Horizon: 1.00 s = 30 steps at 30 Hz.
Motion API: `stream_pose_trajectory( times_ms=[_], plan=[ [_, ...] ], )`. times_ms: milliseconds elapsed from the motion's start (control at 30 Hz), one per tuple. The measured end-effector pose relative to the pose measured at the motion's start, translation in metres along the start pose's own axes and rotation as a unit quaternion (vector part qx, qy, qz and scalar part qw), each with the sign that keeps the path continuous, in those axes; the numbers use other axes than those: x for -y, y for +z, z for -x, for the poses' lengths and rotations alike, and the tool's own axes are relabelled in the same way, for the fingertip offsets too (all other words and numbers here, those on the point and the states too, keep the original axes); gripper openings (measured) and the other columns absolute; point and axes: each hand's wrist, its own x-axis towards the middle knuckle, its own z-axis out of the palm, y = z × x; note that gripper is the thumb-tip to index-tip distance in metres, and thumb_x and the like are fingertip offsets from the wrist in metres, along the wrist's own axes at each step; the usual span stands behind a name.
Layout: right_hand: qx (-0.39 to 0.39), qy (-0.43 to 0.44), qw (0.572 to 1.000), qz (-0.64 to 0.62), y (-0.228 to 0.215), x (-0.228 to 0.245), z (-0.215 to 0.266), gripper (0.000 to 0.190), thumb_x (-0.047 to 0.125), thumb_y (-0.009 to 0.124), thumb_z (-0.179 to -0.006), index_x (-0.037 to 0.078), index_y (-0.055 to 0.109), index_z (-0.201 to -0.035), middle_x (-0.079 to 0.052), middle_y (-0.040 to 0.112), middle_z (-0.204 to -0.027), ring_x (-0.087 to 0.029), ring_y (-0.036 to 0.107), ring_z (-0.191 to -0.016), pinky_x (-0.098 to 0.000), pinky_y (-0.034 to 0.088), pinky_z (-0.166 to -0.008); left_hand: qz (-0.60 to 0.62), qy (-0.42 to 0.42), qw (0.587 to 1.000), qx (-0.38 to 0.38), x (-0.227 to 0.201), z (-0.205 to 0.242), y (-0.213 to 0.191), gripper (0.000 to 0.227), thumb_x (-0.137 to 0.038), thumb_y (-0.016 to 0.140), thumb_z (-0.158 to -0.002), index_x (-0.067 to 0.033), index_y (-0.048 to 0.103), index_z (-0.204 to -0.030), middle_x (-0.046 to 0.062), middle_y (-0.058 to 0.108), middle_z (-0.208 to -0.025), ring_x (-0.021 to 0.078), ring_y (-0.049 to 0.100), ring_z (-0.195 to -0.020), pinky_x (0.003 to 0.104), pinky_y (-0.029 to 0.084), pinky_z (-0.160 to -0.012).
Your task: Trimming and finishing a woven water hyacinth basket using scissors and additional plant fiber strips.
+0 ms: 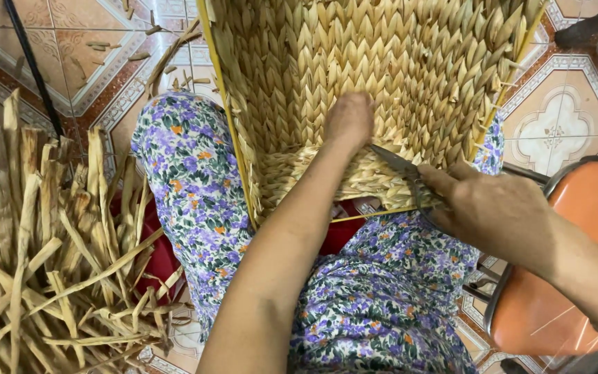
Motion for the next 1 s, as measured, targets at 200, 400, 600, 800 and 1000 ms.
stream_pose_trajectory(
  times_ms=[200,400,600,800,1000],
  plan=[
    [0.065,0.028,0.993,-0.094,0.004,-0.001,-0.003,0.098,0.067,0.062,-0.086,0.016,0.028,-0.163,-0.021,0.054,-0.141,-0.028,0.077,-0.088,-0.041,0.062,-0.08,-0.197,-0.009,0.965,0.171,0.006,0.005,0.0,0.017,-0.011,0.051,-0.105,-0.004,0.064,-0.113,0.012,0.065,-0.093,0.017,0.063,-0.08,0.029,0.061,-0.068],
    [0.088,0.045,0.985,-0.141,-0.006,0.01,-0.026,0.061,0.059,0.056,-0.092,0.023,0.055,-0.142,-0.017,0.065,-0.128,-0.028,0.075,-0.101,-0.0426,0.061,-0.09,-0.319,0.065,0.939,0.112,0.023,-0.007,0.027,0.024,-0.002,0.058,-0.094,-0.0011,0.061,-0.118,0.013,0.06,-0.093,0.0179,0.062,-0.077,0.029,0.058,-0.067],
    [0.117,0.054,0.981,-0.148,-0.015,0.021,-0.044,0.055,0.061,0.052,-0.097,0.02,0.061,-0.133,-0.012,0.075,-0.095,-0.024,0.075,-0.096,-0.0433,0.059,-0.091,-0.166,-0.03,0.974,0.149,0.02,-0.002,0.023,0.029,-0.015,0.038,-0.113,-0.004,0.066,-0.109,0.011,0.064,-0.099,0.0183,0.064,-0.087,0.032,0.058,-0.075],
    [0.125,0.061,0.976,-0.169,-0.008,0.022,-0.057,0.049,0.058,0.051,-0.099,0.017,0.067,-0.12,-0.01,0.074,-0.089,-0.021,0.074,-0.088,-0.0423,0.061,-0.085,-0.287,0.079,0.945,0.136,0.021,0.005,0.029,0.016,-0.005,0.054,-0.102,-0.0032,0.061,-0.117,0.015,0.063,-0.105,0.0177,0.066,-0.09,0.03,0.062,-0.077],
    [0.09,0.036,0.983,-0.153,0.014,0.019,-0.079,0.041,0.047,0.054,-0.102,0.012,0.07,-0.116,-0.012,0.073,-0.092,-0.025,0.071,-0.085,-0.0444,0.058,-0.088,-0.298,0.12,0.942,0.1,0.023,0.007,0.03,0.021,-0.008,0.062,-0.096,-0.0036,0.061,-0.117,0.013,0.063,-0.107,0.018,0.064,-0.092,0.03,0.058,-0.081]
  ],
)
